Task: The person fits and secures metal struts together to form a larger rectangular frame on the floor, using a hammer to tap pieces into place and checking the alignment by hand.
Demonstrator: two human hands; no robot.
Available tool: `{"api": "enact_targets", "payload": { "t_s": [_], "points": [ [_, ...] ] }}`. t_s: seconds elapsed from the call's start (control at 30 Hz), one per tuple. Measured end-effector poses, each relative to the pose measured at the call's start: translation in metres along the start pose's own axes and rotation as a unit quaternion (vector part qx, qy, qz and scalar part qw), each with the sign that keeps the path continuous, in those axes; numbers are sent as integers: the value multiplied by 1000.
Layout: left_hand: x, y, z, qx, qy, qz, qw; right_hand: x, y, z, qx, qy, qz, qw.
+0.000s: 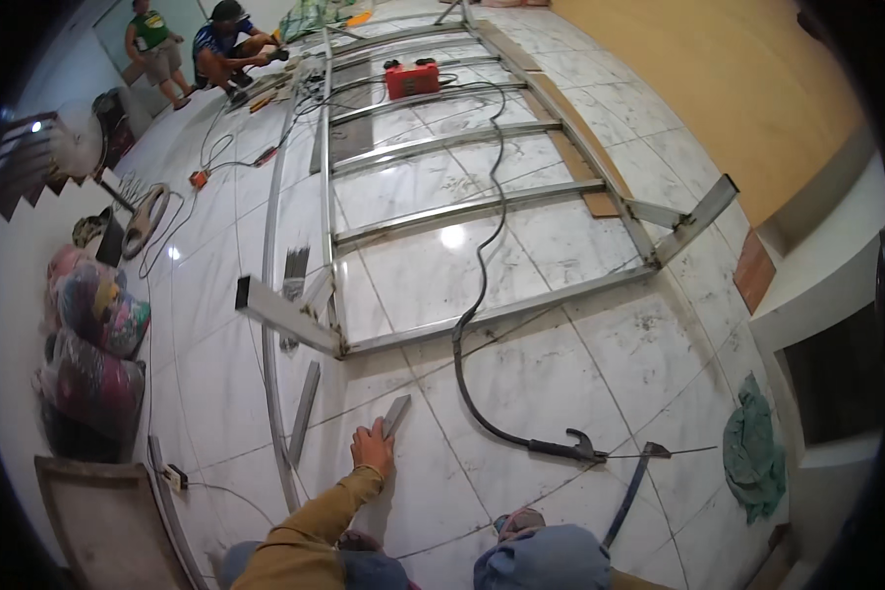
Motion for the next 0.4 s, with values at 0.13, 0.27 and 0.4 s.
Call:
{"api": "enact_targets", "payload": {
  "t_s": [0.13, 0.27, 0.4],
  "points": [
    [-39, -20, -8, 54, -87, -42, 994, -20, 32, -51, -9, -25, -61, 998],
    [-74, -104, 38, 184, -134, -53, 972, 31, 8, 63, -29, 120, -150, 981],
    [-61, -220, 104, 449, 25, -34, 892, -26, 55, 196, -281, -134, 163, 936]
  ]
}}
Point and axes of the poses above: each hand's wrist, its own z-axis away from the middle knuckle, its own y-axis out of the palm, x = y × z, the point moved 2 cm from there along -z, towards the middle knuckle, and after that the axes turned 7 degrees about z, right-handed, at the moved point
